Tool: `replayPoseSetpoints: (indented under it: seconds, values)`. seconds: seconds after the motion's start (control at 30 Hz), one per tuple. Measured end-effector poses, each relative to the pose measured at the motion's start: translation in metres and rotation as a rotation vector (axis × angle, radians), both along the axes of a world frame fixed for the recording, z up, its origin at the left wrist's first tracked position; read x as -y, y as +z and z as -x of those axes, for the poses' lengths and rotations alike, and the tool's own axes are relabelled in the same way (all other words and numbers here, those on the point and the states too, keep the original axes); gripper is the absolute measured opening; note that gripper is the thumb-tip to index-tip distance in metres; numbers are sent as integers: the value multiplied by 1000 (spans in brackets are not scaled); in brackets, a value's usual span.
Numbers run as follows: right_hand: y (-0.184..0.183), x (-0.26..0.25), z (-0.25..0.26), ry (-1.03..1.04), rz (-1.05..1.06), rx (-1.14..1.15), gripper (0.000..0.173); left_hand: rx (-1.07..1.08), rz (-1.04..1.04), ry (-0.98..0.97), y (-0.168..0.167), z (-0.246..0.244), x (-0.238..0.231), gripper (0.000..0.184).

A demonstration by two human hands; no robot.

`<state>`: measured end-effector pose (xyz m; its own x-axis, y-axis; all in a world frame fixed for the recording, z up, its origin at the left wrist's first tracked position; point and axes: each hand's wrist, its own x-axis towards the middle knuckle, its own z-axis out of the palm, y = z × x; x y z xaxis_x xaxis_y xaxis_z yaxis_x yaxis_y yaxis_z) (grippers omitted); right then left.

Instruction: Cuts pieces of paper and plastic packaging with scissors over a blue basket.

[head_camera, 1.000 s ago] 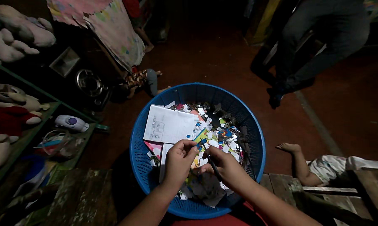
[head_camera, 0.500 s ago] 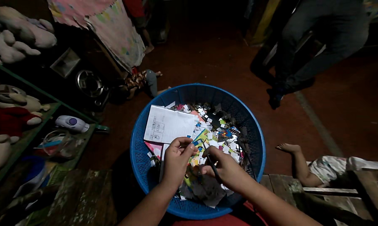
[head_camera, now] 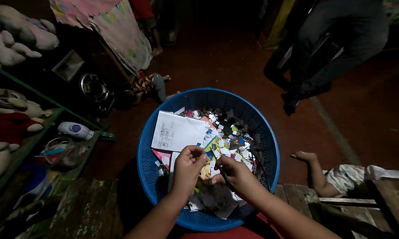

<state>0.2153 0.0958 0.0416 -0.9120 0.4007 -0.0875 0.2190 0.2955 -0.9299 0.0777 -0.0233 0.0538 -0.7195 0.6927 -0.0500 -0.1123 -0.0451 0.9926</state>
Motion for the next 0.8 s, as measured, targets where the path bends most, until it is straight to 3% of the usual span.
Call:
replayPoseSetpoints:
  seconds: [0.1,0.27,0.37,0.8]
  values:
    - [1,0,0,-29,8,1,48,23,-7,3,1,0,0,19]
    - [5,-1,1,58,17,91,70,56,-27,10,2,1,0,18]
    - [5,0,1,103,14,98,73,60,-38,1,1,0,0,18]
    - [5,-1,0,50,-96,97,55,9,20,-30,4,0,2,20]
